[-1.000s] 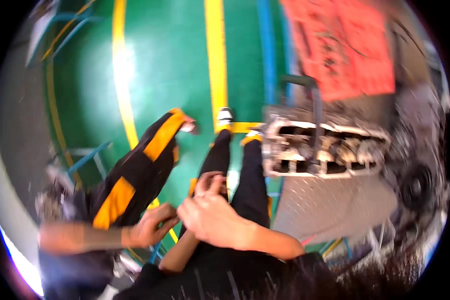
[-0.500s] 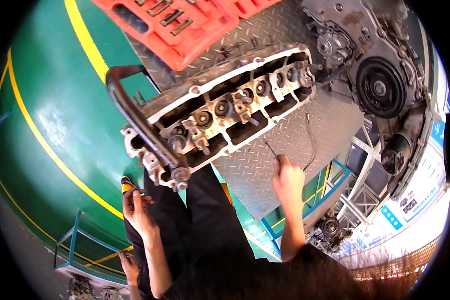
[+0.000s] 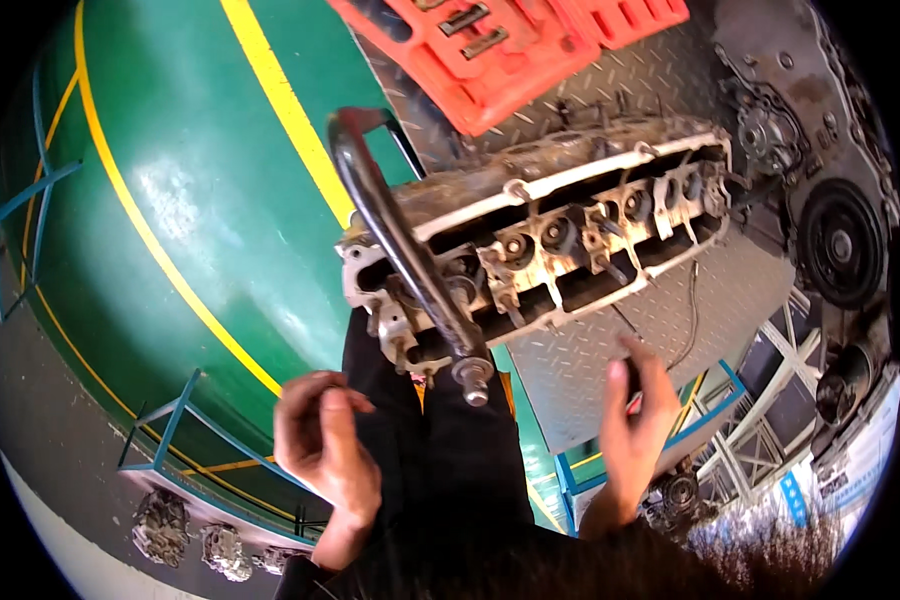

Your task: The person uses a valve spring compressor tool to compress valve springs on a cylinder head. They repeatedly position the tool, tighten the screw to compress the spring, and then remove the tool to access the valve components. The process is repeated for multiple valves on the engine part.

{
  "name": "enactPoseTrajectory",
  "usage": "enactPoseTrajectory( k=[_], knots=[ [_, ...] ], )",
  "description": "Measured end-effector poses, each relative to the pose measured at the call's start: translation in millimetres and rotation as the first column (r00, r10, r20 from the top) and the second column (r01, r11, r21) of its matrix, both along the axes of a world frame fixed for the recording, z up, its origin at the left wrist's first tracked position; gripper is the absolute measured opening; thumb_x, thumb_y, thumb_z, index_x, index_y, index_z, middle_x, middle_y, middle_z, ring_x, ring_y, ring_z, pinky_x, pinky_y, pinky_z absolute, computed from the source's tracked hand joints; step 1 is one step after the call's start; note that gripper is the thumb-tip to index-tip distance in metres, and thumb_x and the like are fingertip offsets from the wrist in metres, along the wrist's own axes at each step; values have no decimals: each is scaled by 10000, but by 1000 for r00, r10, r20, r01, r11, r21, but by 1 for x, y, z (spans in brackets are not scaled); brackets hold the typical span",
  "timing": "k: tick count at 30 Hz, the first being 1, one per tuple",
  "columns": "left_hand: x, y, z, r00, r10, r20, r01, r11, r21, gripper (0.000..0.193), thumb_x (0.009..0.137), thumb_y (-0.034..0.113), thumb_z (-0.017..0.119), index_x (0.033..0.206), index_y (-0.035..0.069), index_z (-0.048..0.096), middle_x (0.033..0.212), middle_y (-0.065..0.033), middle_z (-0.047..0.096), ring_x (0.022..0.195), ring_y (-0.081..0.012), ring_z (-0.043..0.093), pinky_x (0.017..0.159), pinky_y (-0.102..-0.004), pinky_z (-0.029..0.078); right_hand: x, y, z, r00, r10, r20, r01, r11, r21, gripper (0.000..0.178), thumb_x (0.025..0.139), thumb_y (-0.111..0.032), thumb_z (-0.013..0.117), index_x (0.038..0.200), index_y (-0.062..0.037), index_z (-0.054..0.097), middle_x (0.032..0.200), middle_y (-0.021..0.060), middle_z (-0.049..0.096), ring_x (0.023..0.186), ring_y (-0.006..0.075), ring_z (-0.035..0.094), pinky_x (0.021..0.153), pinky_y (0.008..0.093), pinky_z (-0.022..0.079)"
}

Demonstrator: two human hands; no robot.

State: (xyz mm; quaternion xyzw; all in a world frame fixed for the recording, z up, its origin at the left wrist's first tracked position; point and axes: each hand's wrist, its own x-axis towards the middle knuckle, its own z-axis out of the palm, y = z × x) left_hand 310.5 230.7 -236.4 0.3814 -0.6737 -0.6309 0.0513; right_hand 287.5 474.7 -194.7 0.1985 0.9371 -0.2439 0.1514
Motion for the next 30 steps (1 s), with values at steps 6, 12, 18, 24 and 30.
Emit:
enactPoseTrajectory(
  k=[6, 12, 18, 24, 30],
  knots=[
    [-19, 17, 16, 996, -85, 12, 81, 972, 220, 113, 981, -35, 547, 1076, -94, 559, 1010, -254, 696, 700, -235, 702, 594, -302, 572, -11, -50, -11, 992, 100, -80, -127, 858, -498, 221, 900, -26, 674, 1115, 23, 680, 804, 110, 686, 535, 166, 561, 518, 288, 452],
    [-31, 11, 19, 995, -45, 88, -16, 806, 592, 175, 1010, 43, 542, 1121, -75, 476, 992, -303, 676, 640, -278, 696, 509, -329, 560, -21, -65, -9, 992, 11, 122, 74, 745, -663, 202, 904, -22, 666, 1088, 59, 676, 781, 148, 689, 565, 200, 633, 532, 295, 479],
    [-25, 11, 17, 998, -19, 62, -23, 785, 620, 255, 999, 115, 596, 1118, -49, 441, 973, -328, 662, 547, -305, 670, 419, -322, 516, -27, -58, -13, 987, 109, 119, 13, 683, -731, 151, 923, -31, 638, 1039, 58, 676, 772, 131, 678, 564, 172, 626, 515, 276, 463],
    [-22, 27, 11, 980, -157, -124, 184, 950, 254, 185, 987, 32, 579, 1105, -63, 472, 1057, -322, 639, 700, -271, 689, 557, -325, 571, -20, -51, -12, 971, -17, 239, 192, 653, -733, 235, 934, -23, 624, 1157, 42, 657, 735, 107, 670, 560, 153, 629, 534, 277, 484],
    [-21, 41, -3, 963, -266, -35, 194, 782, -592, 120, 907, -50, 643, 1020, -46, 603, 925, -125, 578, 806, -199, 568, 696, -282, 503, -28, -45, -13, 995, 37, 96, 45, 683, -729, 274, 930, -15, 610, 1192, 64, 615, 723, 108, 664, 535, 137, 617, 518, 269, 472]
  ],
)
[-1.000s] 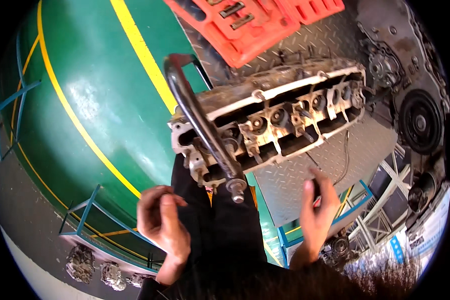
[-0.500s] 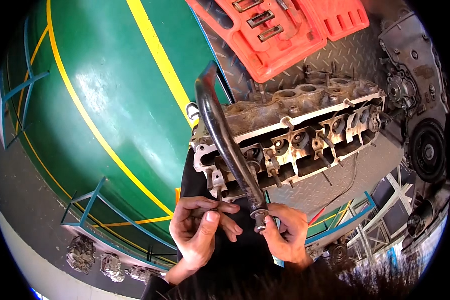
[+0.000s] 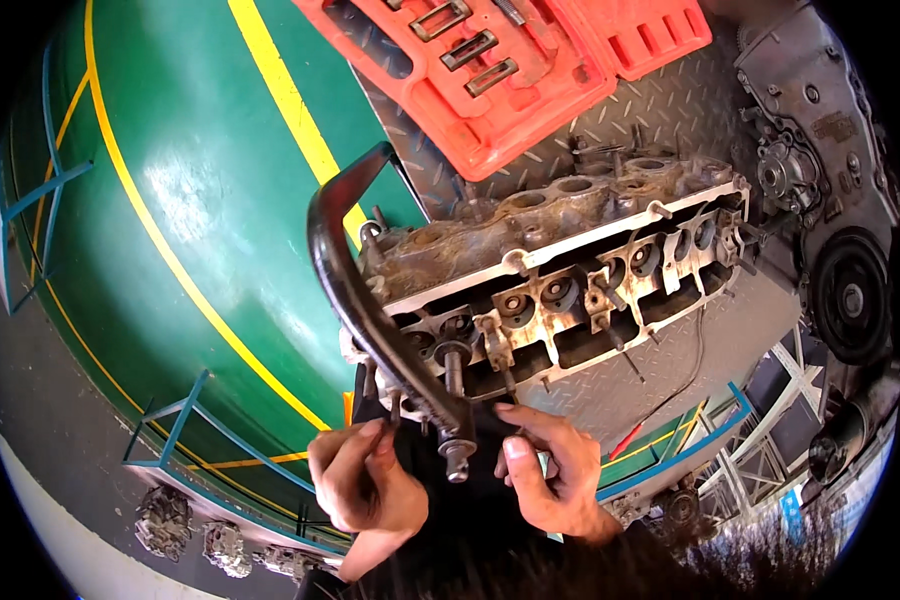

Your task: The person uses a valve spring compressor tool to compress valve springs on a cylinder head. They repeatedly position the tool, tighten the screw to compress the spring, and then remove the tool to access the valve components. The process is repeated for multiple valves on the engine part.

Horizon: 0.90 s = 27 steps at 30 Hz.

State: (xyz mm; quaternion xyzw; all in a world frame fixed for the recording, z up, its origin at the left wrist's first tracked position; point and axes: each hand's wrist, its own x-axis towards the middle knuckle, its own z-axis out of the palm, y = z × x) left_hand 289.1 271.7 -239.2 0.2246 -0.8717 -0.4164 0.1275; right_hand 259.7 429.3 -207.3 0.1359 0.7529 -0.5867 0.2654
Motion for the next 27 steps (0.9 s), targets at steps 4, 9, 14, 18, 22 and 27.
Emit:
enactPoseTrajectory(
  k=[4, 9, 14, 18, 22, 27],
  knots=[
    [-10, 5, -6, 998, 52, 42, -50, 997, -56, 175, 869, -6, 720, 1011, -41, 625, 812, -146, 645, 678, -246, 565, 643, -325, 460, -11, 11, -9, 999, 36, 2, -36, 999, -6, 314, 927, -20, 612, 1230, 58, 592, 677, 127, 647, 509, 177, 607, 501, 296, 463],
    [-14, 9, -5, 997, -31, 66, 45, 972, -230, 146, 893, -37, 667, 1026, -68, 614, 830, -171, 646, 687, -290, 569, 649, -378, 473, -31, 12, -17, 983, 168, 75, -168, 986, -16, 431, 901, -12, 624, 1318, 52, 538, 610, 145, 614, 478, 256, 610, 493, 365, 478],
    [-9, 14, -4, 995, -76, 67, 86, 984, -158, 247, 721, -109, 666, 964, -77, 636, 810, -165, 644, 699, -297, 581, 675, -404, 472, -34, 10, -20, 942, 323, 89, -329, 943, 59, 548, 899, -58, 615, 1411, 39, 448, 548, 153, 585, 469, 329, 608, 487, 427, 482],
    [2, 22, -2, 975, 31, 220, 35, 957, -287, 201, 769, 26, 752, 942, 10, 650, 1282, -237, 482, 1095, -384, 609, 910, -478, 543, -38, 6, -22, 905, 405, 132, -416, 907, 66, 608, 903, -76, 598, 1462, 30, 385, 555, 176, 581, 490, 382, 603, 508, 460, 486],
    [-16, 14, -6, 944, -65, 323, 184, 918, -351, 295, 777, 138, 763, 705, 49, 491, 1299, -357, 552, 1301, -452, 478, 1128, -661, 258, -48, 3, -22, 889, 396, 231, -406, 914, -4, 630, 918, -67, 572, 1502, -3, 343, 597, 200, 590, 534, 408, 615, 531, 450, 495],
    [-16, 19, -18, 959, 52, 280, 17, 971, -237, 90, 818, 199, 772, 850, 129, 727, 1378, -252, 559, 1410, -520, 269, 1119, -540, 302, -61, -4, -15, 820, 419, 390, -428, 901, -68, 635, 955, -50, 539, 1536, -28, 285, 645, 151, 618, 522, 274, 640, 529, 361, 495]
  ],
)
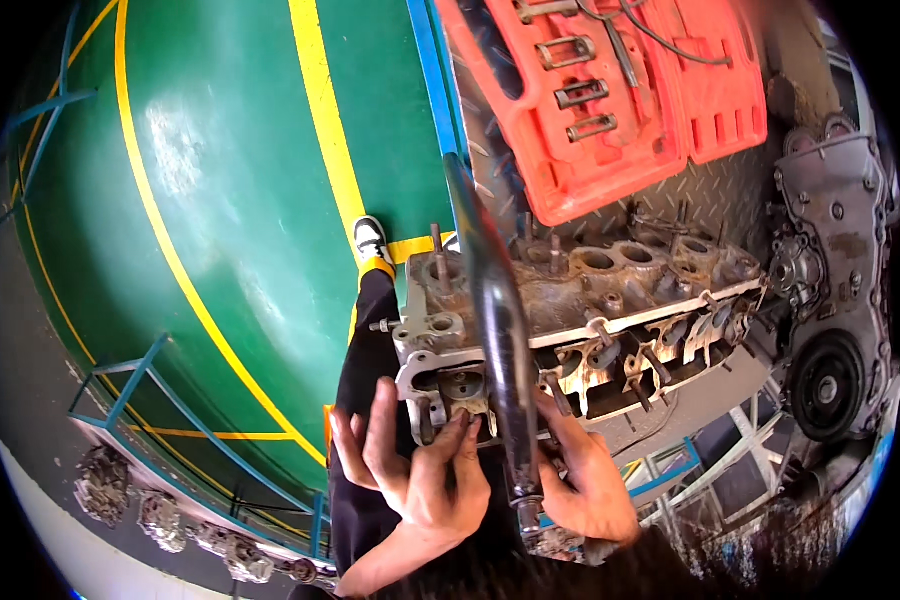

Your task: The person uses a valve spring compressor tool to compress valve springs on a cylinder head. They repeatedly position the tool, tighten the screw to compress the spring, and then remove the tool to access the valve components. The process is repeated for multiple valves on the engine part.

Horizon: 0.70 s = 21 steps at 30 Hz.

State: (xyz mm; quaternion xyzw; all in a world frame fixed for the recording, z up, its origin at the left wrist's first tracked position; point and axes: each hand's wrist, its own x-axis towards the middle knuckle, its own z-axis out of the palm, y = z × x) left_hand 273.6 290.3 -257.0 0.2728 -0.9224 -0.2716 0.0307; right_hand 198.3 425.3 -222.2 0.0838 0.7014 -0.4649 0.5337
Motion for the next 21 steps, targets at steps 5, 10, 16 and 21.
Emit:
enactPoseTrajectory(
  k=[5, 10, 16, 21],
  knots=[
    [-1, -2, -6, 991, -136, 14, 137, 989, -49, 160, 774, 163, 797, 919, 119, 747, 1338, -285, 565, 1360, -479, 379, 1137, -607, 251, -10, -3, 11, 831, -292, 474, 311, 949, 40, 654, 1007, -75, 508, 1569, -64, 173, 701, 46, 608, 507, 120, 586, 461, 249, 422],
    [-1, 1, -11, 987, -132, 89, 136, 990, -46, 171, 790, 159, 797, 955, 143, 751, 1363, -278, 549, 1353, -513, 346, 1123, -617, 256, -10, 1, 6, 696, -402, 596, 481, 876, 30, 629, 1033, -82, 471, 1566, -55, 138, 700, 63, 582, 497, 135, 584, 429, 250, 406],
    [-8, 4, -15, 986, -123, 109, 138, 980, -143, 130, 867, 265, 723, 901, 141, 730, 1368, -294, 539, 1349, -535, 328, 1089, -613, 299, -29, 6, -2, 611, -319, 725, 494, 869, -33, 618, 1031, -61, 440, 1565, -45, 129, 715, 113, 617, 486, 156, 582, 436, 257, 434],
    [-19, 9, -10, 992, -37, 120, 56, 985, -161, 183, 876, 299, 679, 893, 124, 729, 1283, -263, 607, 1304, -477, 450, 1059, -598, 357, -36, 14, -10, 584, -228, 779, 476, 874, -102, 618, 1026, -80, 442, 1563, -66, 137, 722, 107, 632, 477, 129, 569, 424, 228, 419]
  ],
)
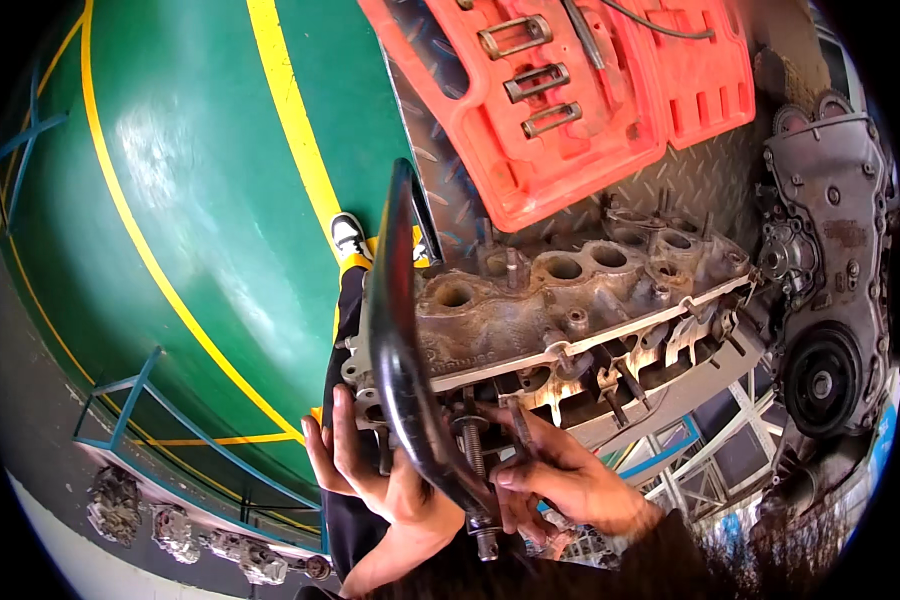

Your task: The person uses a valve spring compressor tool to compress valve springs on a cylinder head. They repeatedly position the tool, tighten the screw to compress the spring, and then remove the tool to access the valve components. The process is repeated for multiple valves on the engine part.

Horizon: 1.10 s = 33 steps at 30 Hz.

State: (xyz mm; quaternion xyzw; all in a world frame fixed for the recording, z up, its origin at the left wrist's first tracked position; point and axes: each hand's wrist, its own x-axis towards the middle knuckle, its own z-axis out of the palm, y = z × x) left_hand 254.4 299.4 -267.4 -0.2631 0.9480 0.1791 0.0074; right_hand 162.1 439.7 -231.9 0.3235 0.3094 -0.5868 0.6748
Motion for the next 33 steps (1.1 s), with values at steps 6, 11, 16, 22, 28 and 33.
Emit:
enactPoseTrajectory(
  k=[6, 11, 16, 22, 28, 33],
  knots=[
    [4, -2, -1, 995, -55, 81, 53, 998, 27, 218, 957, 269, 593, 1021, 110, 729, 1260, -233, 633, 1253, -405, 541, 1088, -600, 343, 3, 4, -6, 1000, -4, -19, 3, 999, -51, 595, 1016, -78, 439, 1544, -54, 166, 717, 82, 624, 476, 106, 544, 417, 218, 392],
    [23, 2, -3, 987, 41, 155, -67, 984, 163, 177, 926, 234, 615, 976, 119, 741, 1290, -252, 614, 1279, -427, 521, 1103, -619, 311, 9, -2, -6, 1000, -24, -18, 24, 1000, 4, 621, 1009, -45, 438, 1561, -62, 153, 706, 74, 606, 513, 105, 533, 449, 231, 417],
    [26, 2, -2, 981, 54, 184, -98, 967, 237, 159, 905, 211, 631, 977, 125, 745, 1290, -257, 615, 1283, -450, 520, 1099, -622, 312, 12, -3, -6, 998, -58, 3, 58, 998, 19, 669, 990, -13, 454, 1580, -69, 144, 706, 82, 600, 533, 127, 550, 476, 248, 443],
    [25, -2, -2, 997, -17, 78, -9, 947, 320, 196, 916, 46, 633, 1085, -32, 694, 1110, -250, 663, 1016, -326, 634, 901, -436, 507, 14, -3, -9, 991, -130, 18, 130, 992, 5, 645, 993, -33, 461, 1573, -62, 180, 673, 73, 593, 491, 110, 518, 454, 226, 408],
    [21, -4, -9, 999, 9, -47, 6, 947, 320, 178, 888, -7, 657, 1048, -79, 688, 1014, -225, 675, 882, -284, 669, 808, -372, 554, 14, -5, -7, 991, -130, 4, 130, 991, 25, 596, 1003, -69, 462, 1554, -59, 237, 665, 72, 593, 472, 103, 509, 447, 209, 385],
    [27, 4, -8, 990, 131, 44, -138, 944, 299, 339, 874, 227, 696, 1170, 61, 699, 1378, -349, 487, 1223, -461, 506, 1006, -561, 411, 19, -10, -3, 989, -80, -122, 91, 992, 89, 577, 1007, -44, 469, 1543, -43, 255, 673, 55, 565, 513, 103, 504, 467, 230, 405]
  ],
)
